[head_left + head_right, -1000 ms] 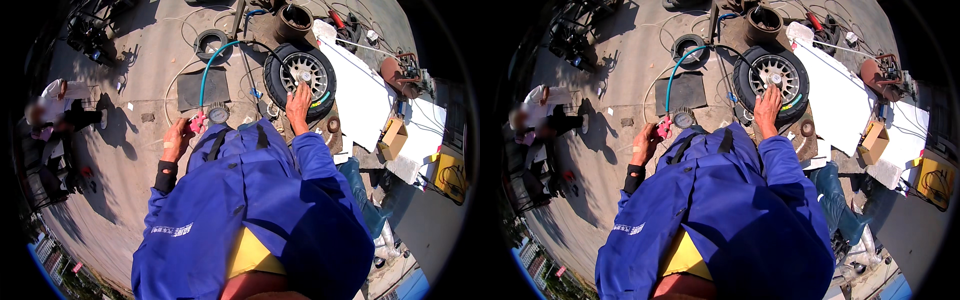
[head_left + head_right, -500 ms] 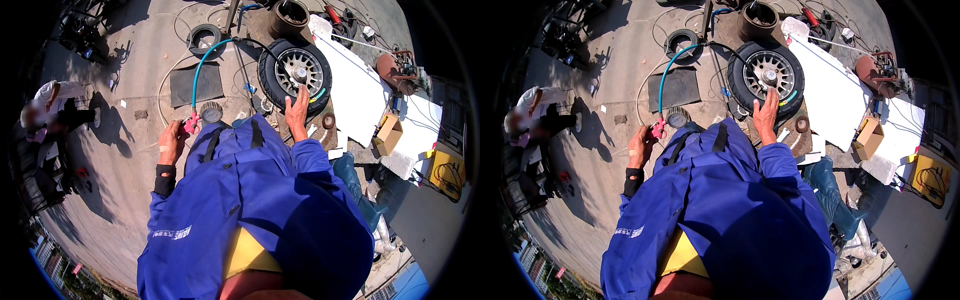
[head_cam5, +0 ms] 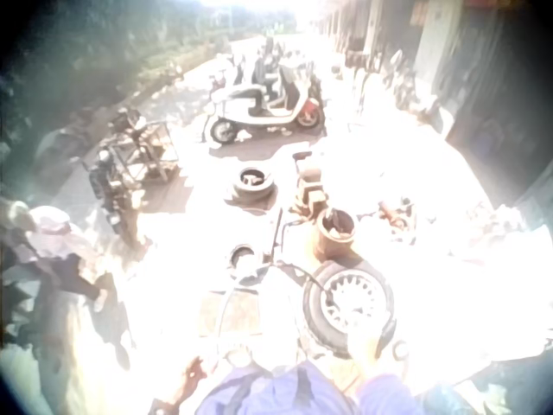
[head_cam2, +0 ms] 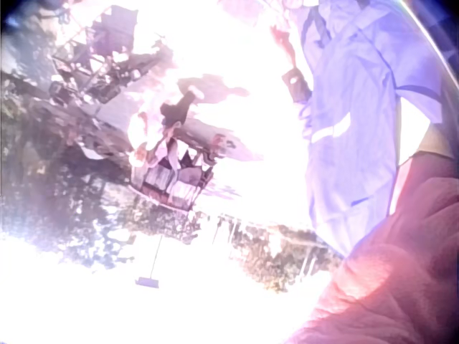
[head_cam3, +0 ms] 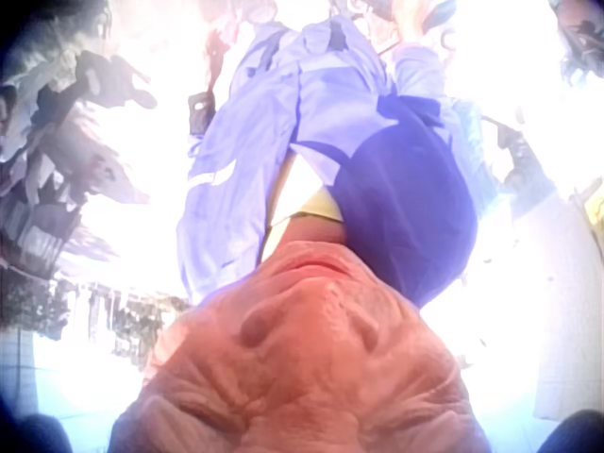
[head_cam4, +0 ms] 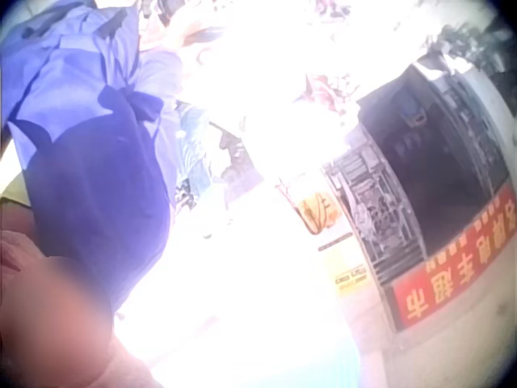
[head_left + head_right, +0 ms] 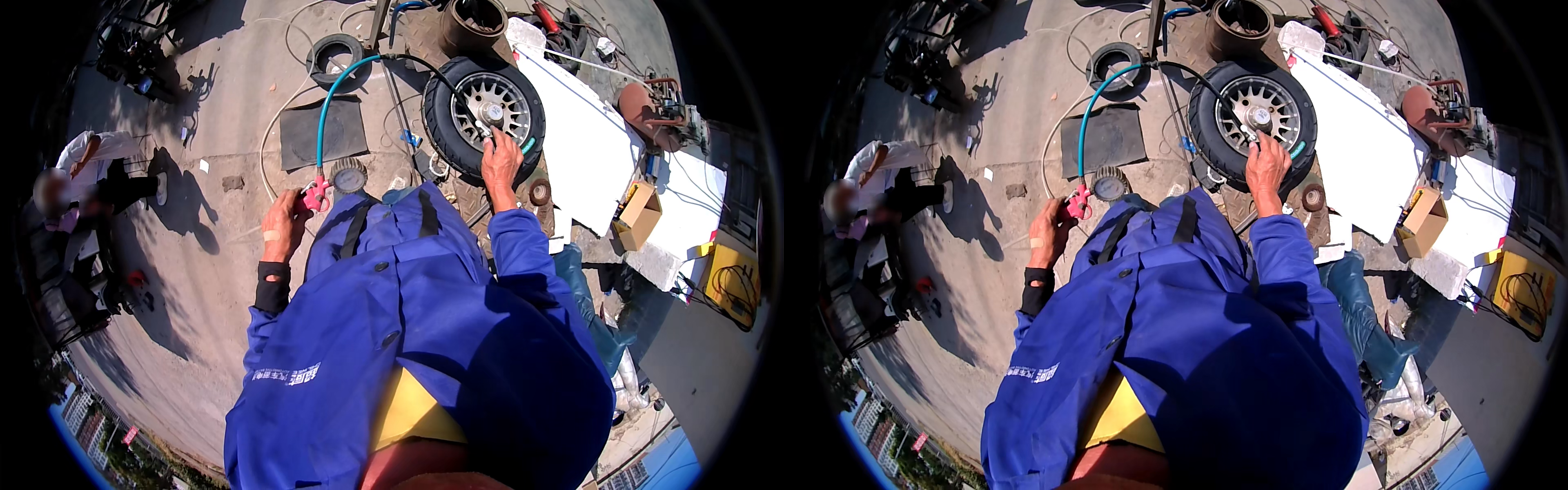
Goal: The person uses a pressure gauge to check the air pressure of a motorcycle tire mounted on a rim. They then use a tire iron to pry the tire bead away from the rim edge, working around the circumference to loosen the tire for removal or repair.
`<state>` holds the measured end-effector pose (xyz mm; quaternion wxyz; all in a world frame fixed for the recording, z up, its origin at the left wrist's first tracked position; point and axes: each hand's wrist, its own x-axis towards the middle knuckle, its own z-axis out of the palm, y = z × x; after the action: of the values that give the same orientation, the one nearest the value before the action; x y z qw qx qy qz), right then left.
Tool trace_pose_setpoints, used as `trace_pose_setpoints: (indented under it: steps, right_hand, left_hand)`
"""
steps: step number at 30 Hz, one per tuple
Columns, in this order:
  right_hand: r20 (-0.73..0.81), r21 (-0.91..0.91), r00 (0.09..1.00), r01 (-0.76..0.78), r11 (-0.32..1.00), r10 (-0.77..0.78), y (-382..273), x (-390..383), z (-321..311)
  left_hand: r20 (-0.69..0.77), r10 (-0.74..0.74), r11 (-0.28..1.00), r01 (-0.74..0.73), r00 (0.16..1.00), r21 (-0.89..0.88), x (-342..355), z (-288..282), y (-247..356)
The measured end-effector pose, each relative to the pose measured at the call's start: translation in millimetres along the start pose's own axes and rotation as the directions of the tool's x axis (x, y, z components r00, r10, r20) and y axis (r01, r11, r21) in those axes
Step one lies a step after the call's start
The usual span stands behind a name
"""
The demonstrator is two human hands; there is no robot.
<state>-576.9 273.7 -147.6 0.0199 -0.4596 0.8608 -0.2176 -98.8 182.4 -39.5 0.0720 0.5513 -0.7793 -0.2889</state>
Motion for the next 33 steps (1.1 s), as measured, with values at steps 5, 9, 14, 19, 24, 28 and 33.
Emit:
trace_pose_setpoints:
  steps: [5, 9, 14, 19, 24, 28, 33]
  right_hand:
    - [0.063, 0.100, 0.998, 0.016, 0.995, -0.023, 10, 7, 4]
    - [0.088, 0.197, 0.996, -0.001, 0.980, -0.017, 19, 13, 7]
    - [0.113, 0.290, 0.994, -0.029, 0.957, -0.004, 20, 22, -1]
    - [0.152, 0.404, 0.987, -0.114, 0.908, 0.056, 14, 24, -10]
    - [0.252, 0.399, 0.951, -0.270, 0.876, 0.179, 22, 26, -6]
    - [0.173, 0.513, 0.969, -0.243, 0.824, 0.177, 21, 24, -1]
    - [0.180, 0.525, 0.966, -0.256, 0.812, 0.188, 28, 23, 5]
  left_hand:
    - [-0.010, 0.013, 1.000, -0.013, 1.000, 0.028, 2, 0, 3]
    - [-0.007, -0.007, 1.000, 0.007, 1.000, -0.001, 2, 0, 7]
    - [-0.010, 0.000, 1.000, 0.000, 1.000, -0.005, 2, 4, 7]
    - [0.003, 0.017, 0.999, -0.017, 1.000, -0.042, 4, 10, 5]
    - [0.015, 0.033, 0.999, -0.033, 0.999, -0.030, 9, 9, 5]
    - [0.049, 0.015, 0.998, -0.017, 0.999, 0.056, 12, 5, 7]
    - [0.054, 0.027, 0.992, -0.033, 0.998, 0.118, 14, 1, 10]
